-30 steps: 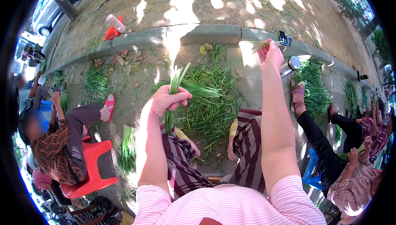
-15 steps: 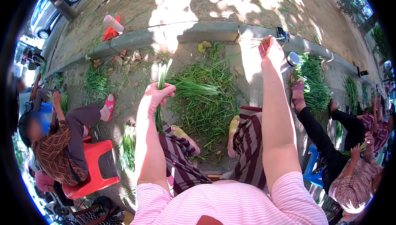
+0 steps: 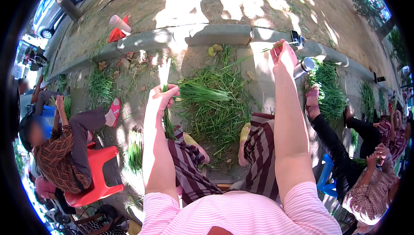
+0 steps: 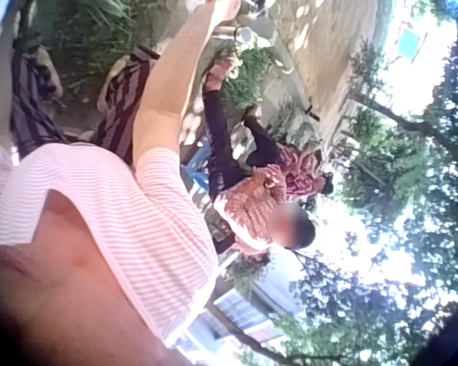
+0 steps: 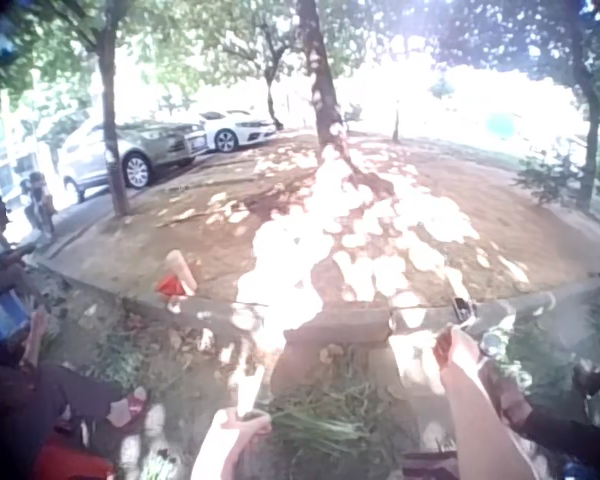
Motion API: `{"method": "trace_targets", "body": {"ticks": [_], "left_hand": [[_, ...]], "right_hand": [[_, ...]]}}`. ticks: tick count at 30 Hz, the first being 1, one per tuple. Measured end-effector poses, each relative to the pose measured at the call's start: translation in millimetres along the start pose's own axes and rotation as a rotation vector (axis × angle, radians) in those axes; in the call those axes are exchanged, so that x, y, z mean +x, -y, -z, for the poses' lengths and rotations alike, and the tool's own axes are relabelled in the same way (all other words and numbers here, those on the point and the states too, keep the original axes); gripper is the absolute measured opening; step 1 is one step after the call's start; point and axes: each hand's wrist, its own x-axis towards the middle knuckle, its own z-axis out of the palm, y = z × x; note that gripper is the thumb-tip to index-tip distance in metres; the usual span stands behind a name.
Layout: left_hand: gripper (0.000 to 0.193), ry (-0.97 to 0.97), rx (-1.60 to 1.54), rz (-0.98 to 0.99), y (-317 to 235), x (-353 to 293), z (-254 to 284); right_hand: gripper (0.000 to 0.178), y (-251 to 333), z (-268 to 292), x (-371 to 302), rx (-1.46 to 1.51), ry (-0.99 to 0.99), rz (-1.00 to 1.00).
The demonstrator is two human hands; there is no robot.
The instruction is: The person peels individual green stalks from a bunch by hand while seated outdoors.
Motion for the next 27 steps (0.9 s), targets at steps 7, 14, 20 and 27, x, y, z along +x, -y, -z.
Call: {"method": "trace_targets", "body": {"ticks": [7,14,20,27], "left_hand": [[0.014,-0.076,-0.016,-0.022,2.9,-0.1,-2.5],[0.017,-0.102,-0.154,0.055,-2.7,3.7,0.4],[0.016,-0.14,-0.317,0.053,-1.5,4.3,1.9],[0.017,-0.153,-0.432,0.068,8.8,12.9,4.1]], "right_hand": [[0.016,0.0,-3.5,-2.1,0.0,-0.006,-0.028],[0.017,-3.1,-0.5,3.1,0.015,-0.021,-0.063],[0.017,-3.3,-2.6,-0.4,0.032,-0.007,-0.083],[0.016,-5.9,-1.5,-1.1,0.088,0.001,-0.106]]}}
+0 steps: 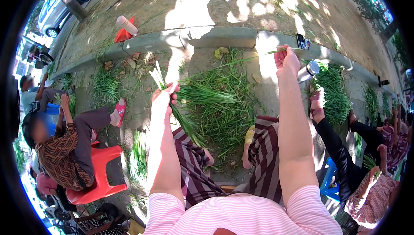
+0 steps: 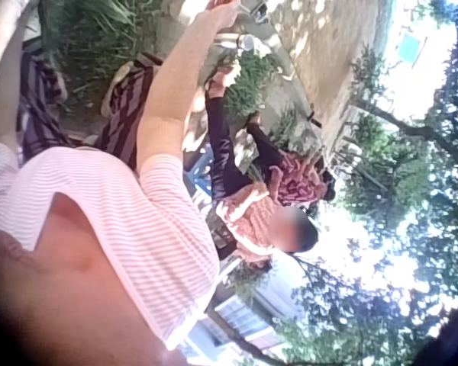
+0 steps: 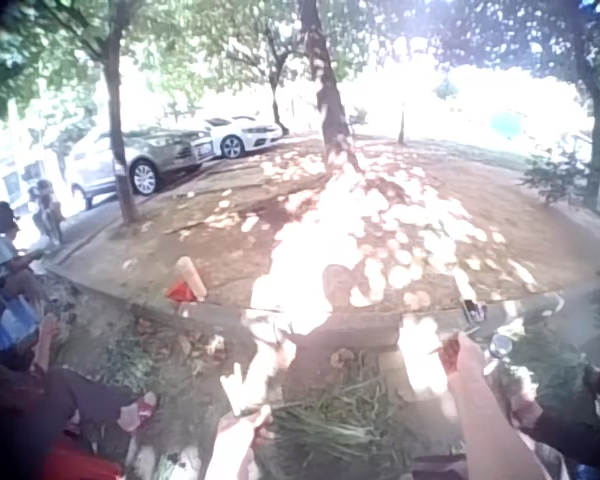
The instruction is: The person peels individual green stalks from a bunch by hand while seated outdoors.
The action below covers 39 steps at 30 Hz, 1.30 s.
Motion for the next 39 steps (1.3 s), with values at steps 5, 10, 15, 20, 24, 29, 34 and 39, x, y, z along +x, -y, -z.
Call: {"method": "trace_targets", "body": {"ticks": [5,10,15,20,24,29,34,39], "left_hand": [[0.017,-0.07,-0.131,0.033,0.1,3.3,-1.2],[0.023,-0.112,-0.158,0.016,-1.9,7.5,5.5],[0.026,0.168,-0.115,0.088,-6.2,-0.1,-0.6],[0.034,0.261,0.034,0.049,-9.4,-12.9,-20.4],[0.041,0.327,0.032,0.059,-6.9,-20.0,-29.1],[0.045,0.464,0.073,0.085,0.8,-20.5,-37.6],[0.045,0.58,0.075,0.073,5.6,-26.7,-47.3],[0.036,0.634,0.095,0.095,8.3,-35.1,-56.8]], "right_hand": [[0.016,-3.9,-0.2,4.7,0.049,-0.048,0.003],[0.016,1.6,8.1,13.7,-0.026,-0.008,0.042],[0.015,-14.5,-9.9,-16.1,-0.274,0.183,-0.003],[0.019,-29.2,-48.2,-81.6,-0.655,0.504,-0.077],[0.019,-49.0,-63.4,-119.5,-0.739,0.735,-0.203],[0.022,-67.4,-67.4,-146.3,-0.863,0.877,-0.231],[0.031,-74.4,-76.2,-165.4,-0.821,0.806,-0.263],[0.033,-82.8,-76.1,-160.4,-0.637,0.727,-0.34]]}}
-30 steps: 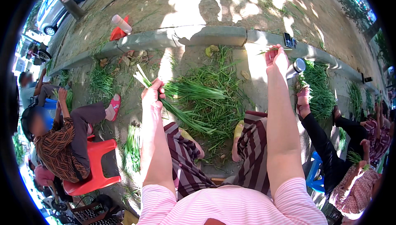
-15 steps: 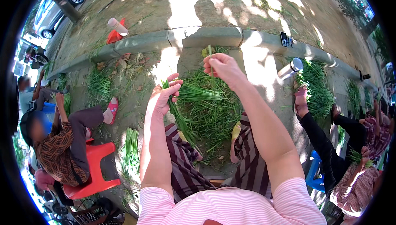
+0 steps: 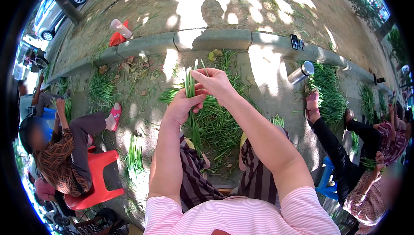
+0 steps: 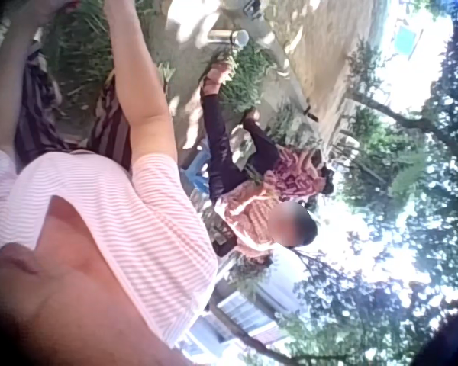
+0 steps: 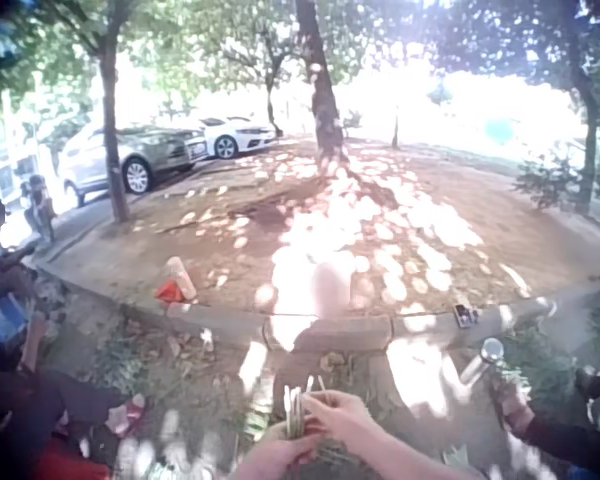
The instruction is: The person peels individual green stalks from a bunch by hand while seated outdoors.
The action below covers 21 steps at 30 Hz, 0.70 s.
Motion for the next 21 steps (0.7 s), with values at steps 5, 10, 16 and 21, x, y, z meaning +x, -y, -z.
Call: {"method": "trace_targets", "body": {"ticks": [5,10,16,21], "left_hand": [[0.03,-0.03,-0.087,0.014,-2.9,-1.9,-4.2],[0.027,-0.117,-0.187,-0.012,-4.0,0.6,-2.6],[0.029,-0.417,-0.049,-0.046,0.4,4.7,11.1],[0.028,-0.581,0.258,-0.097,-16.3,-6.3,14.7]], "right_hand": [[0.032,3.2,6.9,-0.4,-0.029,-0.018,-0.015],[0.031,-0.3,14.9,6.5,-0.051,-0.091,0.003],[0.024,11.3,29.3,10.3,0.032,-0.161,0.036],[0.019,20.7,66.4,21.1,0.198,-0.225,0.114]]}}
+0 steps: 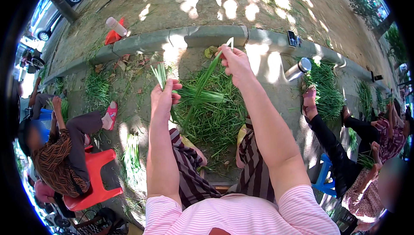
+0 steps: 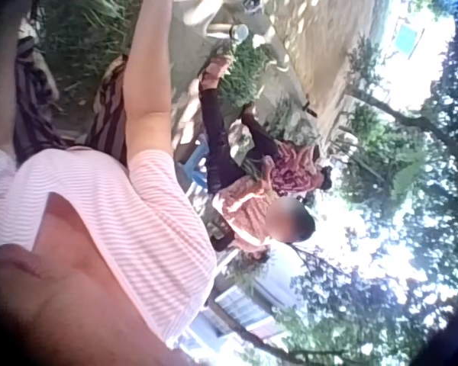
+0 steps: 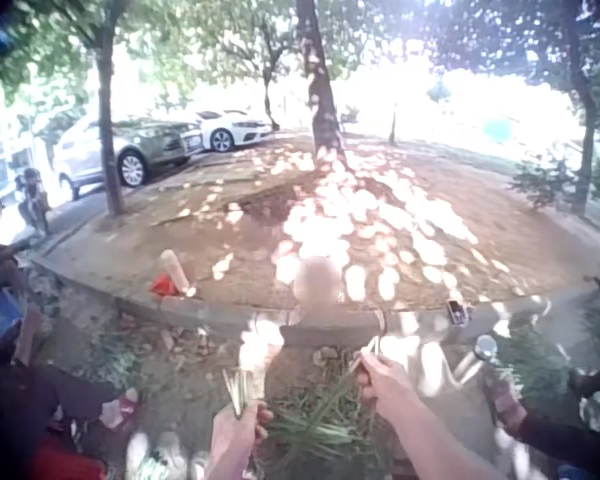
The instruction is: The person peels individual green stalks from a bunch by hand while seated outdoors.
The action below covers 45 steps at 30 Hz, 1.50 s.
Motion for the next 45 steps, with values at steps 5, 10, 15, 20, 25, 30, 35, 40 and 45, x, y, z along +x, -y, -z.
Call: {"method": "trace_targets", "body": {"ticks": [5,10,15,20,25,30,35,40,45], "left_hand": [[0.026,-0.107,0.105,-0.101,-2.7,3.4,16.5],[0.024,-0.208,0.126,-0.124,4.6,9.8,35.1],[0.02,-0.248,0.196,-0.171,19.8,21.2,45.4],[0.02,-0.166,-0.009,-0.136,16.8,18.9,43.4],[0.017,-0.192,-0.067,-0.058,7.6,14.1,39.3],[0.017,-0.173,-0.152,-0.056,7.7,15.0,41.8],[0.016,-0.163,-0.182,-0.138,16.8,18.2,44.2],[0.014,-0.126,-0.319,-0.071,20.8,22.6,46.5],[0.015,-0.191,-0.448,-0.008,16.6,21.0,48.8]], "right_hand": [[0.018,15.0,32.8,16.4,0.142,-0.222,0.05],[0.022,20.4,55.0,22.2,0.259,-0.274,0.101],[0.023,18.8,66.9,28.1,0.301,-0.308,0.13],[0.024,16.5,69.2,29.2,0.339,-0.32,0.129],[0.026,17.1,63.6,27.8,0.347,-0.33,0.141],[0.023,19.1,63.7,27.7,0.424,-0.324,0.16],[0.021,15.2,67.8,29.6,0.484,-0.26,0.195],[0.021,13.7,72.2,31.8,0.555,-0.269,0.154],[0.02,14.7,73.2,28.8,0.637,-0.213,0.116]]}}
